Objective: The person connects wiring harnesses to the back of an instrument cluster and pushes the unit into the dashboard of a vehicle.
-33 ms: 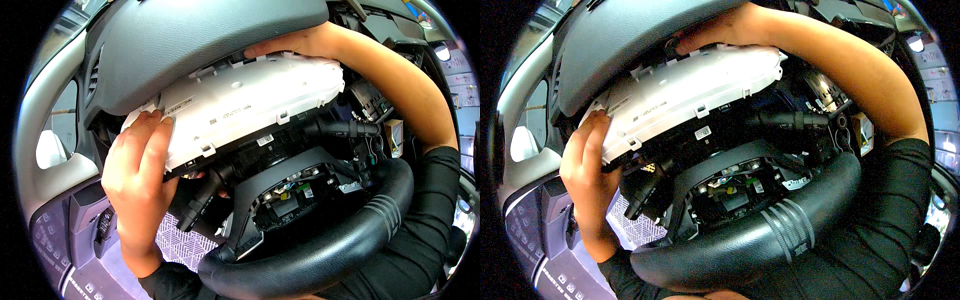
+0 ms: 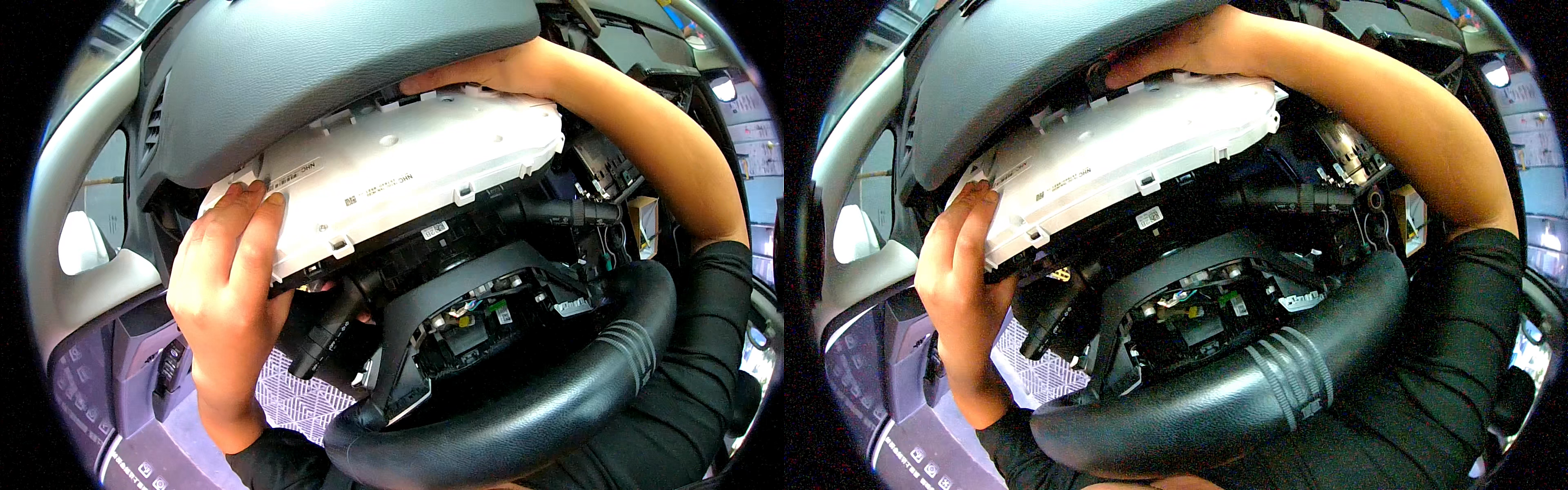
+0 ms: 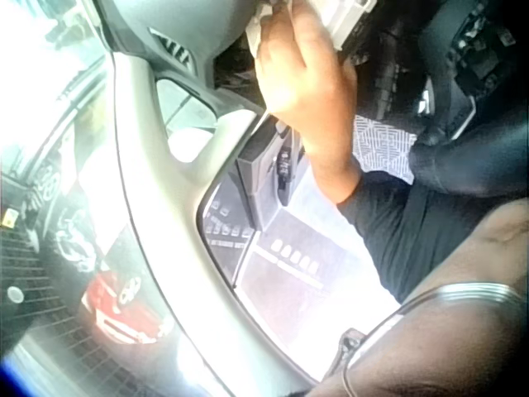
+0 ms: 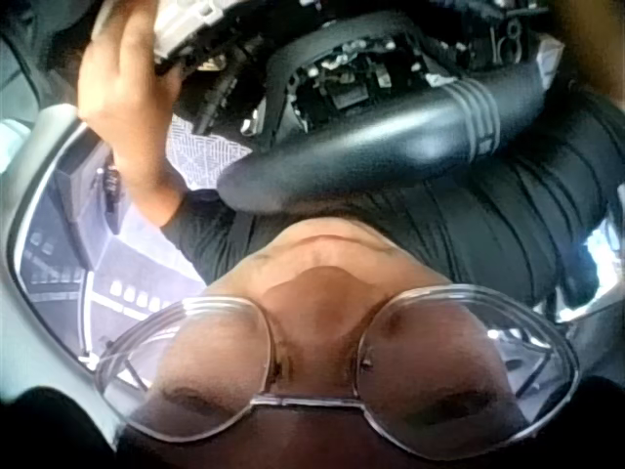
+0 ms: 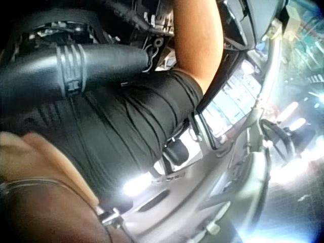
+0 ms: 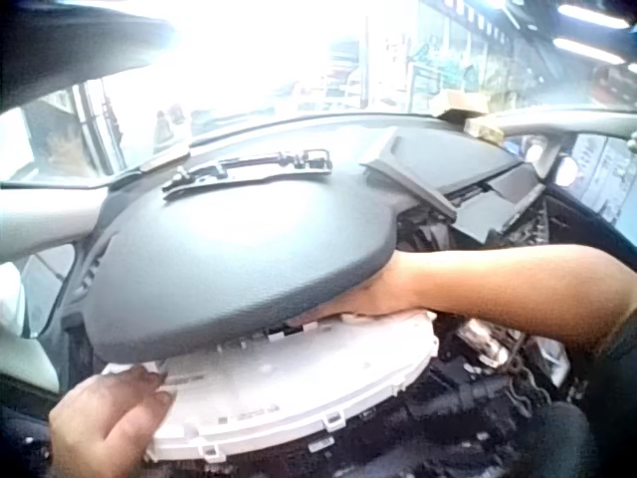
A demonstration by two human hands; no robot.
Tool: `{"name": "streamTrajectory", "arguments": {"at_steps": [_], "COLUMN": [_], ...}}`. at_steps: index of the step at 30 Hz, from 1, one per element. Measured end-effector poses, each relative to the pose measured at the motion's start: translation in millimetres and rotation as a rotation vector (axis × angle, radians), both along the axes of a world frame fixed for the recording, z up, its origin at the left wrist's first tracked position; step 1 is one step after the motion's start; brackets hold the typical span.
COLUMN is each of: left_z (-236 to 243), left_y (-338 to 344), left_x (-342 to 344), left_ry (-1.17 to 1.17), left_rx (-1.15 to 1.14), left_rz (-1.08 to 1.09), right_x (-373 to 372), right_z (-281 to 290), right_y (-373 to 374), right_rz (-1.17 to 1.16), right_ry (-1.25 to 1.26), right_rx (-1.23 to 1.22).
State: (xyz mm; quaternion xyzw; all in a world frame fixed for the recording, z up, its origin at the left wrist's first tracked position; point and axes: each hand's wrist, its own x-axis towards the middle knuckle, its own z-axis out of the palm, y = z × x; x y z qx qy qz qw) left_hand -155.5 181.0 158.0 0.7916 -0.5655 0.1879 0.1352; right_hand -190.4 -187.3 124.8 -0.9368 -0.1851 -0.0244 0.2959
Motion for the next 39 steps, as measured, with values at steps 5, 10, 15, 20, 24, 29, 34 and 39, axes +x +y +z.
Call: {"name": "streamTrajectory", "arguments": {"at_steps": [5, 10, 15, 20, 24, 29, 34, 39], "left_z": [-3, -4, -2, -1, -3, -3, -9, -10], "left_y": [2, 3, 2, 2, 2, 4, 4, 6], "left_x": [0, 2, 2, 2, 2, 4, 7, 8], "left_ry": [-0.006, 0.008, 0.030, 0.034, 0.037, 0.055, 0.034, 0.016], "left_rx": [-0.012, -0.021, -0.019, -0.001, -0.009, -0.004, -0.068, -0.064], "left_rz": [-0.008, -0.007, 0.011, 0.028, 0.034, 0.053, 0.018, 0.012], "right_x": [7, 6, 5, 1, -4, -9, -12, -14], "right_z": [-9, -8, -2, 1, 5, 9, 13, 14], "right_y": [-3, -6, -3, -3, -3, -1, 1, 4], "right_rz": [0.000, -0.006, -0.014, -0.041, -0.072, -0.082, -0.083, -0.071], "right_ry": [-0.239, -0.220, -0.197, -0.163, -0.122, -0.072, -0.033, 0.020], "right_rx": [-0.248, -0.270, -0.271, -0.260, -0.245, -0.228, -0.219, -0.193]}}
